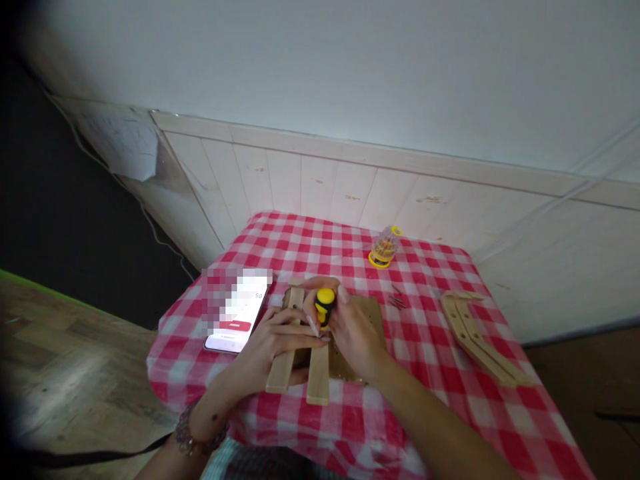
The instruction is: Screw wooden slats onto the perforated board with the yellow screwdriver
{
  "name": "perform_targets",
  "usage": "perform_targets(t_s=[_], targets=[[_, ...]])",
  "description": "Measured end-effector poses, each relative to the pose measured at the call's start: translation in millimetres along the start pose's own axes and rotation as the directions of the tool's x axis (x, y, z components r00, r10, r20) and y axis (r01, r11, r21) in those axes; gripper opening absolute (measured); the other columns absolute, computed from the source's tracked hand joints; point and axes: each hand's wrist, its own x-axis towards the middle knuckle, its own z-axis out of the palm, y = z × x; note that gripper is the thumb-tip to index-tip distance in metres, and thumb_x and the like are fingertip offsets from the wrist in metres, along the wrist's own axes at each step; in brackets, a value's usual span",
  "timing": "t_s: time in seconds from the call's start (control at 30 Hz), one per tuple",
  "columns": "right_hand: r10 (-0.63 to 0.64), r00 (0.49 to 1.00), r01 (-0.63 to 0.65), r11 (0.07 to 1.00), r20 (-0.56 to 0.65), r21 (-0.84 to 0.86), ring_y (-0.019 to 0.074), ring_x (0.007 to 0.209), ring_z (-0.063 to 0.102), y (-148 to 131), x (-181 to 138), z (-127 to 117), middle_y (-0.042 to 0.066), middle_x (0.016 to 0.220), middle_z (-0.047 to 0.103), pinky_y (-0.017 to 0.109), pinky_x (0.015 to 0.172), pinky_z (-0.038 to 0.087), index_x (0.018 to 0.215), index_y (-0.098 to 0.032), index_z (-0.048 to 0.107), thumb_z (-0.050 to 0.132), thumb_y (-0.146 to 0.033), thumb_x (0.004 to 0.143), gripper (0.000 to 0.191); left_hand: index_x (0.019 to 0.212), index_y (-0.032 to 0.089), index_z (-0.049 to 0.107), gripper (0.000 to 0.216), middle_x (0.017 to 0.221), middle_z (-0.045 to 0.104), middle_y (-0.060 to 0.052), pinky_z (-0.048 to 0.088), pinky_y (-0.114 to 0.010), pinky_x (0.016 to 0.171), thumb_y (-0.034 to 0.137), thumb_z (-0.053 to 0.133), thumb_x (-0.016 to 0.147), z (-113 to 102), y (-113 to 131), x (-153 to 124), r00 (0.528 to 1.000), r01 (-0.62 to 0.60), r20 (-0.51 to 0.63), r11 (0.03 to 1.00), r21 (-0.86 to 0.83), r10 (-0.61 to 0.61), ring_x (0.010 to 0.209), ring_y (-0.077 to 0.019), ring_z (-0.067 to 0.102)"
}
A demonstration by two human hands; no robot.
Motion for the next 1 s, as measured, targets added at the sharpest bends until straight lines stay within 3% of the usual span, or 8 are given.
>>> perform_targets(t_s=[0.17,0.27,0.4,0.57,0.7,1.0], targets=[[-0.106,0.985,0.124,0.983,0.135,-0.135,0.0180,0.076,0.057,3,-3,-12,0.001,0.092,0.062,0.035,0.074,0.052,0.112,-0.030,0.061,0.055,-0.049,0.107,0.021,0.123,0.033,0.080,0.041,0.125,0.081,0.000,0.041,-0.043,0.103,0.042,0.088,0.083,1,-1,-1,1.000,0.018,0.008,1.000,-0.006,-0.018,0.124,-0.0315,0.064],[-0.140,0.972,0.163,0.980,0.190,-0.116,0.0156,0.076,0.057,2,-5,-10,0.001,0.105,0.065,0.035,0.078,0.051,0.112,-0.033,0.052,0.061,-0.042,0.106,0.014,0.123,0.034,0.080,0.039,0.126,0.081,0.000,0.041,-0.043,0.103,0.041,0.086,0.085,1,0,-1,1.000,0.011,0.004,1.000,0.003,-0.011,0.125,-0.0316,0.064],[-0.095,0.978,0.106,0.993,0.187,-0.049,0.0137,0.059,0.046,2,-5,-3,-0.005,0.082,0.060,0.028,0.060,0.042,0.110,-0.035,0.045,0.063,-0.043,0.104,0.020,0.120,0.035,0.081,0.035,0.121,0.083,0.000,0.042,-0.042,0.097,0.042,0.086,0.085,1,0,0,1.000,0.010,-0.004,1.000,0.010,-0.010,0.120,-0.0315,0.066],[0.041,0.997,-0.040,0.999,0.062,-0.012,0.0172,0.056,0.039,2,-1,0,-0.002,0.067,0.050,0.031,0.052,0.040,0.098,-0.027,0.056,0.044,-0.077,0.099,0.051,0.125,0.032,0.079,0.040,0.126,0.081,-0.001,0.041,-0.043,0.098,0.041,0.086,0.086,1,-1,0,1.000,-0.012,0.002,1.000,0.005,0.012,0.123,-0.0316,0.064],[0.063,0.993,-0.060,0.998,0.103,-0.035,0.0169,0.057,0.036,6,0,-3,-0.003,0.066,0.044,0.031,0.055,0.043,0.089,-0.026,0.057,0.044,-0.069,0.103,0.047,0.124,0.033,0.079,0.036,0.126,0.081,0.000,0.039,-0.043,0.098,0.044,0.084,0.089,1,0,0,1.000,-0.017,0.006,1.000,0.015,0.016,0.118,-0.0302,0.066],[-0.048,0.994,0.066,0.980,0.102,-0.189,0.0182,0.066,0.046,15,-8,-2,-0.001,0.075,0.050,0.036,0.070,0.048,0.093,-0.026,0.062,0.037,-0.065,0.107,0.049,0.124,0.030,0.079,0.030,0.125,0.082,-0.002,0.042,-0.042,0.101,0.040,0.075,0.096,0,2,1,0.999,-0.046,-0.013,0.997,-0.058,0.045,0.119,-0.0293,0.066]])
